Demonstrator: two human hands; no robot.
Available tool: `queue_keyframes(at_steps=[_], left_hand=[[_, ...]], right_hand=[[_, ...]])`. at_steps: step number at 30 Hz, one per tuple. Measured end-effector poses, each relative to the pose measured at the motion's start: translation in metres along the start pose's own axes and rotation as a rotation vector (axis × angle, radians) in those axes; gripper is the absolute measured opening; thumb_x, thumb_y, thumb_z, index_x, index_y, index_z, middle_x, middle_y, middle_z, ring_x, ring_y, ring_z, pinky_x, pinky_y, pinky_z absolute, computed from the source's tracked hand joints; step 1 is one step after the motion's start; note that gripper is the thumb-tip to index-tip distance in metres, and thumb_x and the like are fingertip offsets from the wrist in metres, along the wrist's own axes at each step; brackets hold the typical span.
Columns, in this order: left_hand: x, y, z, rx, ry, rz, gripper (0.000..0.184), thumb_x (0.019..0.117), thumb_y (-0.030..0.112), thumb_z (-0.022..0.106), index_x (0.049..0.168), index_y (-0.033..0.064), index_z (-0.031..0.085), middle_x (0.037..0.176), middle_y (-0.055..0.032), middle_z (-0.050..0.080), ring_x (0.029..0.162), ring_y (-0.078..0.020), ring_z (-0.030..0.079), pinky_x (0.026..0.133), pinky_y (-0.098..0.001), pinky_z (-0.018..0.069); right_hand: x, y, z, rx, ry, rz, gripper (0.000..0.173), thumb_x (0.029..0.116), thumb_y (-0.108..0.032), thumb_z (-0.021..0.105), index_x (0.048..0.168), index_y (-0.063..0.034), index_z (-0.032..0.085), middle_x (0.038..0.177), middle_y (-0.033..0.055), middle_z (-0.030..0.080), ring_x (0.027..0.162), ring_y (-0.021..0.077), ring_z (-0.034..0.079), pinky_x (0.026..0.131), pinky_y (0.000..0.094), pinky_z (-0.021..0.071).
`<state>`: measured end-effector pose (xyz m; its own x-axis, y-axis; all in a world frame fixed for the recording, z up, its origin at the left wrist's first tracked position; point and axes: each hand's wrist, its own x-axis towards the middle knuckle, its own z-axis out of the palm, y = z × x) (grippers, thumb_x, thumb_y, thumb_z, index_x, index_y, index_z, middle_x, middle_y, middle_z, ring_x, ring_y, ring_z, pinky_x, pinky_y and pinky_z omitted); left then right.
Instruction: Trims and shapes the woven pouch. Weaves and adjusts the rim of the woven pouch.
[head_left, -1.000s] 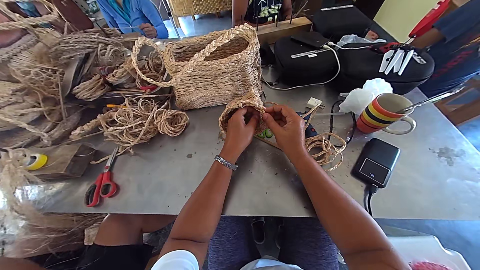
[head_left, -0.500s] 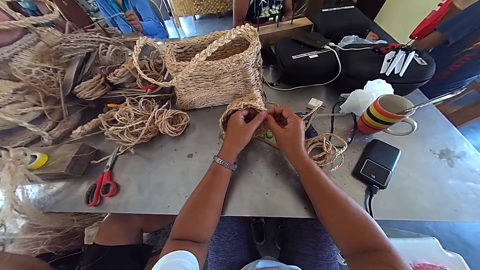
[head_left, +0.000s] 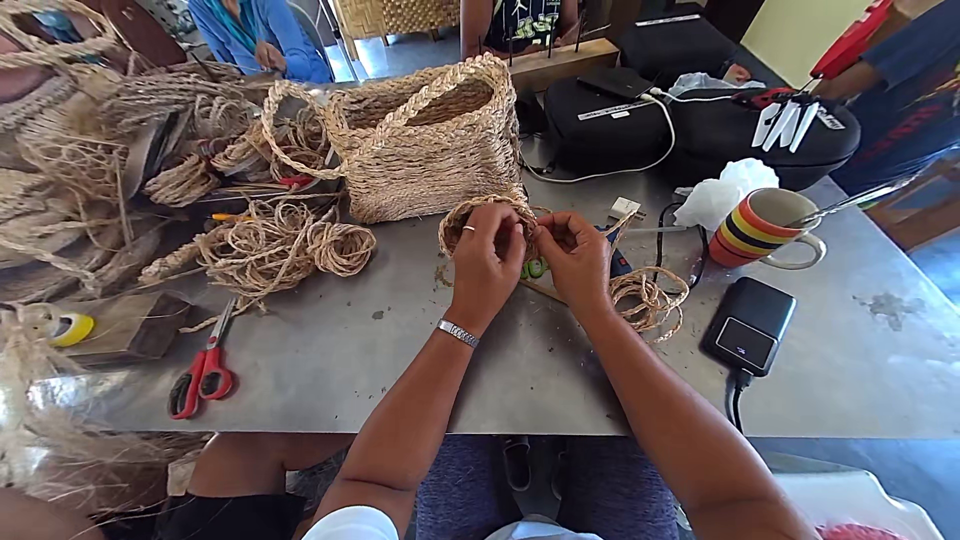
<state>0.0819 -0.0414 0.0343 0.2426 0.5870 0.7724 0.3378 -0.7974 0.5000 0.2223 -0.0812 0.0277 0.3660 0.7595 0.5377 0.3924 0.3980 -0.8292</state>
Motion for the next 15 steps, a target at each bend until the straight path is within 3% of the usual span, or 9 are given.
queue_keyframes(at_steps=[3,10,13,15], left_hand=[[-0.002,0.004,-0.001,0.046,-0.055,0.088,0.022,0.0986,0.007,0.065,0.119,0.0015,0.068,0.118,-0.0130,0.067,0.112,-0.0195,0.066,0.098,-0.0329,0.0543],[-0.005,0.002,0.003,0.158,-0.052,0.166,0.014,0.0997,0.004,0.060,0.110,0.0005,0.069,0.114,-0.0151,0.066,0.112,-0.0255,0.064,0.097,-0.0359,0.0532],[-0.005,0.001,0.004,0.176,-0.071,0.167,0.018,0.1027,0.006,0.055,0.115,-0.0003,0.066,0.115,-0.0168,0.063,0.113,-0.0278,0.062,0.097,-0.0370,0.0521],[-0.005,-0.003,0.008,0.165,-0.071,0.151,0.018,0.1048,0.008,0.052,0.115,-0.0012,0.064,0.114,-0.0176,0.062,0.112,-0.0287,0.061,0.097,-0.0368,0.0515]], right_hand=[[0.000,0.000,0.001,0.016,0.000,-0.009,0.013,0.0975,-0.010,0.066,0.108,-0.0029,0.070,0.094,0.0044,0.073,0.079,0.0074,0.071,0.073,0.0236,0.0608],[-0.003,-0.001,0.003,0.009,0.005,-0.031,0.013,0.0971,-0.010,0.067,0.107,-0.0030,0.070,0.094,0.0050,0.073,0.080,0.0085,0.071,0.073,0.0244,0.0618],[-0.004,-0.001,0.004,0.007,0.002,-0.052,0.013,0.0970,-0.010,0.067,0.107,-0.0032,0.070,0.094,0.0048,0.073,0.080,0.0087,0.071,0.073,0.0249,0.0617],[-0.004,-0.002,0.004,0.001,-0.015,-0.088,0.016,0.0973,-0.009,0.066,0.112,-0.0022,0.067,0.101,0.0081,0.069,0.082,0.0115,0.070,0.074,0.0264,0.0618]])
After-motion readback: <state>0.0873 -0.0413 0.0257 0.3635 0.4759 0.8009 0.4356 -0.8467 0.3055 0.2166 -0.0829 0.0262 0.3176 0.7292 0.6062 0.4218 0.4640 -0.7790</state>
